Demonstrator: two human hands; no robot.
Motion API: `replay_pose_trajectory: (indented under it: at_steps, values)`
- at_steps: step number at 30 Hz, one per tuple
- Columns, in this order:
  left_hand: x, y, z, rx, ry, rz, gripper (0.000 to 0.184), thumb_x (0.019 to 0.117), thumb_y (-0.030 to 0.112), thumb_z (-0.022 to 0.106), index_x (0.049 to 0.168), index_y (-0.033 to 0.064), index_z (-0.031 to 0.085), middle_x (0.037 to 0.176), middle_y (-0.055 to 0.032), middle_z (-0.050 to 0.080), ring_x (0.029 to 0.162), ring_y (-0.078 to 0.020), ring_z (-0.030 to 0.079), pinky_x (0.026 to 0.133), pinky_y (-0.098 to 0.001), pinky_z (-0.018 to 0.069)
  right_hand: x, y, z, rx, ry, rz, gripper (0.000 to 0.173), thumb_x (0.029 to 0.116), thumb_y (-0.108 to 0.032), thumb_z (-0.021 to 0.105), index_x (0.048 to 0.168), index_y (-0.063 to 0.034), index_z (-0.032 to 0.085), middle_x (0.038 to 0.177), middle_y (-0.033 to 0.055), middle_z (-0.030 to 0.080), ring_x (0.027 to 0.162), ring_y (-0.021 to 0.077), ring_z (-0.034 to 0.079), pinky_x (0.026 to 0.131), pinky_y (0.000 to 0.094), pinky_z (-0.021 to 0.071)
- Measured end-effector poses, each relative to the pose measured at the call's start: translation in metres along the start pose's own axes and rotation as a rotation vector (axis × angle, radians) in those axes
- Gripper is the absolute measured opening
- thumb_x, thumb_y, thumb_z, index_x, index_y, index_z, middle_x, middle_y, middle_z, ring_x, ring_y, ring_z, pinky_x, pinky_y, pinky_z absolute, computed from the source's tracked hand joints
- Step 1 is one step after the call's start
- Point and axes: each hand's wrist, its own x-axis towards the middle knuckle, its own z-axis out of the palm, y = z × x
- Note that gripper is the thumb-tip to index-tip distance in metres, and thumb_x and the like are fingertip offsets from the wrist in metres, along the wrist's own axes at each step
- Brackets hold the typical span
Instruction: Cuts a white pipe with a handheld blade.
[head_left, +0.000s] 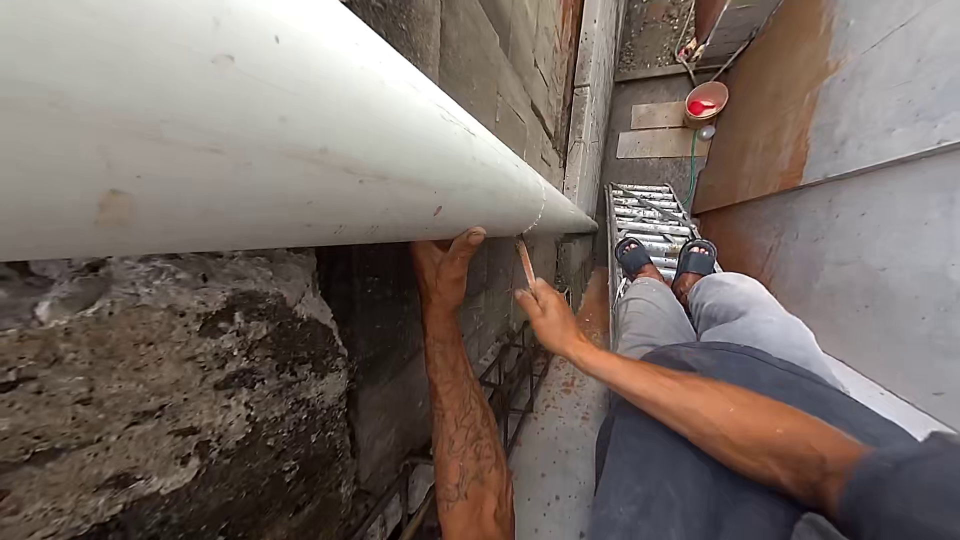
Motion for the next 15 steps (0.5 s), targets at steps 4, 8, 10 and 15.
replay_pose_trajectory:
  at_steps: [4,8,10,15]
  values:
    - [0.000,0.001,-0.003,0.087,-0.012,-0.020,0.095,0.0746,0.066,0.080,0.140,0.0086,0.043,0.118,0.0075,0.066,0.104,-0.0037,0.067,0.090,-0.0289,0.0603,0.024,-0.036,-0.016,-0.018,0.000,0.001,0.034,0.1100,-0.024,0.045,0.108,0.0070,0.060,0.088,0.0169,0.059,0.081,0.0280,0.059,0.079,0.0470,0.0493]
    - [-0.011,0.003,-0.007,0.111,-0.006,-0.055,0.093,0.0762,0.064,0.080,0.140,0.0070,0.043,0.119,0.0052,0.066,0.104,-0.0051,0.068,0.091,-0.0304,0.0608,0.013,-0.010,0.001,0.029,0.021,-0.055,0.036,0.1094,-0.028,0.045,0.114,0.0053,0.057,0.083,0.0159,0.058,0.074,0.0284,0.060,0.071,0.0486,0.0524]
    - [-0.004,0.002,-0.004,0.092,0.011,-0.047,0.095,0.0727,0.067,0.081,0.137,0.0083,0.043,0.115,0.0084,0.065,0.102,-0.0029,0.068,0.089,-0.0287,0.0609,-0.005,-0.001,-0.002,-0.009,-0.027,0.006,0.031,0.1095,-0.026,0.044,0.108,0.0024,0.057,0.082,0.0088,0.053,0.074,0.0207,0.055,0.074,0.0402,0.0481]
    - [-0.007,-0.001,-0.004,0.068,0.023,-0.040,0.098,0.0707,0.069,0.080,0.133,0.0038,0.041,0.110,0.0075,0.066,0.097,-0.0036,0.069,0.085,-0.0292,0.0624,0.035,-0.029,-0.002,0.034,0.069,-0.084,0.034,0.1101,-0.025,0.045,0.107,0.0060,0.058,0.081,0.0170,0.057,0.072,0.0304,0.058,0.069,0.0515,0.0499]
